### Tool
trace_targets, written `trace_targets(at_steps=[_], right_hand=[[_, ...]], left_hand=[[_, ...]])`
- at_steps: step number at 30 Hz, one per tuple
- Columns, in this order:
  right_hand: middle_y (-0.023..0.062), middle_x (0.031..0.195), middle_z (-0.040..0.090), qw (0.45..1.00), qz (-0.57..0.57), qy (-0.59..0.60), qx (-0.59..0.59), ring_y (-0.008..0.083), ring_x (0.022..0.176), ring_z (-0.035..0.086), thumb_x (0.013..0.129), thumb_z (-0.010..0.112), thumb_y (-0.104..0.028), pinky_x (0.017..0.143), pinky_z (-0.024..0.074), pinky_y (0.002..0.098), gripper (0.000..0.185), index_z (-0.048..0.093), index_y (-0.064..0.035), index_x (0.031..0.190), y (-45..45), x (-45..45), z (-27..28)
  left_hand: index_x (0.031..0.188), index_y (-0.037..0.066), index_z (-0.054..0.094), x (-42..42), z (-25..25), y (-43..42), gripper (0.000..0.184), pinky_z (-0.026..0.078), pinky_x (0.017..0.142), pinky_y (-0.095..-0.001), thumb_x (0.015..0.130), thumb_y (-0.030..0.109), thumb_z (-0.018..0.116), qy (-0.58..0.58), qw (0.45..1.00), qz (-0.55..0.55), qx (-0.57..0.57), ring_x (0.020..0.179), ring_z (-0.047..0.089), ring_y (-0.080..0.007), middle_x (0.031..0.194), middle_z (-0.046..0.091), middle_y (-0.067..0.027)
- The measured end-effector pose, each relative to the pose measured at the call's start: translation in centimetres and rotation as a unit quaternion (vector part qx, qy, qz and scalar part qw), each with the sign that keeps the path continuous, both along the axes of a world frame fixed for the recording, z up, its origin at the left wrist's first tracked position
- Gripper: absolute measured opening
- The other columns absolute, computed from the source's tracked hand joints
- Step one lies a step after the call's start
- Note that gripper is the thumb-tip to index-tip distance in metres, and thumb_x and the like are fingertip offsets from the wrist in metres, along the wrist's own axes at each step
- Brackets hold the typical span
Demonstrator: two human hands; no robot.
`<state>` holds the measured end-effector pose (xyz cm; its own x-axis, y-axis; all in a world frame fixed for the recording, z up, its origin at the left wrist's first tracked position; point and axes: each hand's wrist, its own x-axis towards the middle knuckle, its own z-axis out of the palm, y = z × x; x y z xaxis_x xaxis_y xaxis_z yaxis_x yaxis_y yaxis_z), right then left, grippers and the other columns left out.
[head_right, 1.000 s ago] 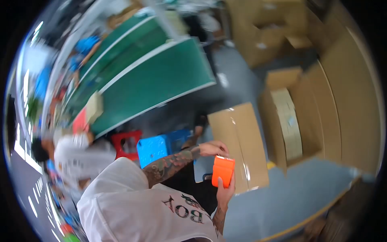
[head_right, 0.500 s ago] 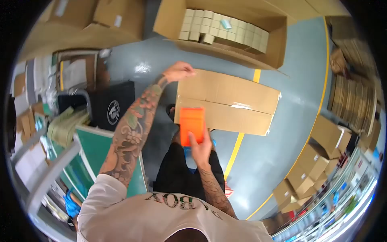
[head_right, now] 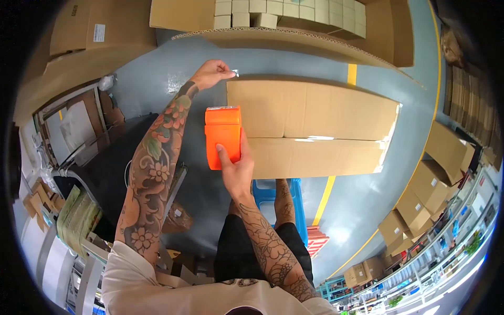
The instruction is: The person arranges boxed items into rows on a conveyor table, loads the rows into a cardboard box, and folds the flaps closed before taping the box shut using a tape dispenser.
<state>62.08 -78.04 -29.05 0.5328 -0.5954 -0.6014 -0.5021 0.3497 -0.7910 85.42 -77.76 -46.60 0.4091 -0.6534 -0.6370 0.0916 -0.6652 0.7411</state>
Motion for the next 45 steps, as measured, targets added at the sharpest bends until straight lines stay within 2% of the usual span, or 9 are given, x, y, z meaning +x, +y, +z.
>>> trace_targets(at_steps=[6, 12, 13, 16, 22, 32, 39, 41, 45], right_hand=[[0.0175, 0.116, 0.064, 1.0, -0.002, 0.002, -0.003, 0.02, 0.105, 0.061, 0.089, 0.066, -0.012, 0.09, 0.0486, 0.0317, 0.062, 0.037, 0.0074, 0.14, -0.5, 0.3, -0.5], [0.0195, 0.113, 0.065, 1.0, 0.013, 0.012, -0.016, 0.0213, 0.102, 0.063, 0.088, 0.066, -0.013, 0.086, 0.0502, 0.0326, 0.063, 0.037, 0.0067, 0.14, -0.7, 0.3, -0.6], [0.0202, 0.113, 0.064, 1.0, 0.014, 0.015, -0.014, 0.022, 0.101, 0.063, 0.088, 0.066, -0.013, 0.086, 0.0504, 0.0328, 0.063, 0.036, 0.0065, 0.14, -0.6, 0.3, -0.7], [0.022, 0.113, 0.064, 0.999, 0.021, 0.042, -0.013, 0.0244, 0.102, 0.064, 0.088, 0.067, -0.015, 0.086, 0.0505, 0.0338, 0.064, 0.036, 0.0056, 0.141, 0.0, -0.7, -1.1], [0.0191, 0.117, 0.063, 0.998, 0.023, 0.059, -0.03, 0.0221, 0.108, 0.061, 0.088, 0.068, -0.015, 0.092, 0.0478, 0.0326, 0.063, 0.038, 0.0048, 0.14, 5.1, -10.3, -0.9], [0.0218, 0.117, 0.063, 0.982, 0.001, 0.159, 0.106, 0.0253, 0.109, 0.062, 0.087, 0.069, -0.017, 0.092, 0.0479, 0.0345, 0.059, 0.044, 0.0023, 0.138, 12.6, -25.3, -2.5], [0.0147, 0.106, 0.068, 0.984, 0.002, 0.17, 0.044, 0.0148, 0.093, 0.062, 0.085, 0.068, -0.013, 0.083, 0.0499, 0.0296, 0.051, 0.052, 0.0062, 0.129, 10.2, -19.5, -13.0], [0.0141, 0.104, 0.069, 0.975, -0.009, 0.222, 0.033, 0.0137, 0.09, 0.062, 0.084, 0.068, -0.013, 0.081, 0.0499, 0.0295, 0.048, 0.055, 0.0069, 0.125, 10.3, -19.2, -16.5], [0.0142, 0.108, 0.067, 0.97, 0.115, 0.154, 0.146, 0.0154, 0.093, 0.06, 0.084, 0.067, -0.012, 0.083, 0.0491, 0.0323, 0.043, 0.057, 0.0071, 0.122, 8.4, -21.2, -9.8]], left_hand=[[0.094, 0.002, 0.062, 0.1, -2.0, -0.2, 0.035, 0.049, 0.075, -0.029, 0.081, 0.031, 0.077, -0.006, 0.999, -0.038, 0.034, 0.081, 0.06, -0.0143, 0.089, 0.066, -0.0073], [0.1, 0.011, 0.068, -0.2, -2.9, 0.1, 0.044, 0.043, 0.093, -0.0413, 0.075, 0.047, 0.076, -0.113, 0.983, -0.05, 0.139, 0.103, 0.06, -0.0242, 0.1, 0.067, -0.0094], [0.106, 0.015, 0.069, -0.1, -1.9, -0.4, 0.045, 0.038, 0.097, -0.0474, 0.077, 0.05, 0.073, -0.18, 0.969, -0.096, 0.138, 0.114, 0.055, -0.027, 0.106, 0.066, -0.0091], [0.11, 0.008, 0.068, -0.3, 0.3, -1.7, 0.048, 0.042, 0.093, -0.0417, 0.088, 0.049, 0.062, -0.082, 0.976, -0.194, 0.06, 0.108, 0.058, -0.0303, 0.099, 0.067, -0.0131], [0.114, 0.014, 0.068, -2.2, 6.8, -2.9, 0.074, 0.029, 0.099, -0.052, 0.093, 0.069, 0.023, -0.18, 0.923, -0.291, 0.176, 0.118, 0.053, -0.0315, 0.107, 0.068, -0.0089], [0.128, 0.018, 0.06, -3.8, 7.7, -2.2, 0.076, 0.024, 0.101, -0.0494, 0.092, 0.071, 0.018, -0.188, 0.916, -0.286, 0.209, 0.129, 0.042, -0.0293, 0.122, 0.063, -0.003], [0.133, 0.021, 0.056, -4.3, 8.1, -2.1, 0.075, 0.022, 0.104, -0.0506, 0.092, 0.071, 0.019, -0.17, 0.924, -0.261, 0.22, 0.133, 0.038, -0.0302, 0.13, 0.059, -0.0024], [0.138, 0.021, 0.051, -5.8, 6.4, -1.0, 0.071, 0.021, 0.104, -0.0511, 0.093, 0.068, 0.021, -0.264, 0.934, -0.171, 0.166, 0.13, 0.039, -0.0292, 0.127, 0.06, -0.0037], [0.128, 0.012, 0.057, -3.6, 14.6, -2.4, 0.065, 0.027, 0.101, -0.0525, 0.096, 0.06, 0.027, -0.289, 0.946, -0.091, 0.117, 0.125, 0.043, -0.0306, 0.122, 0.061, -0.0093]])
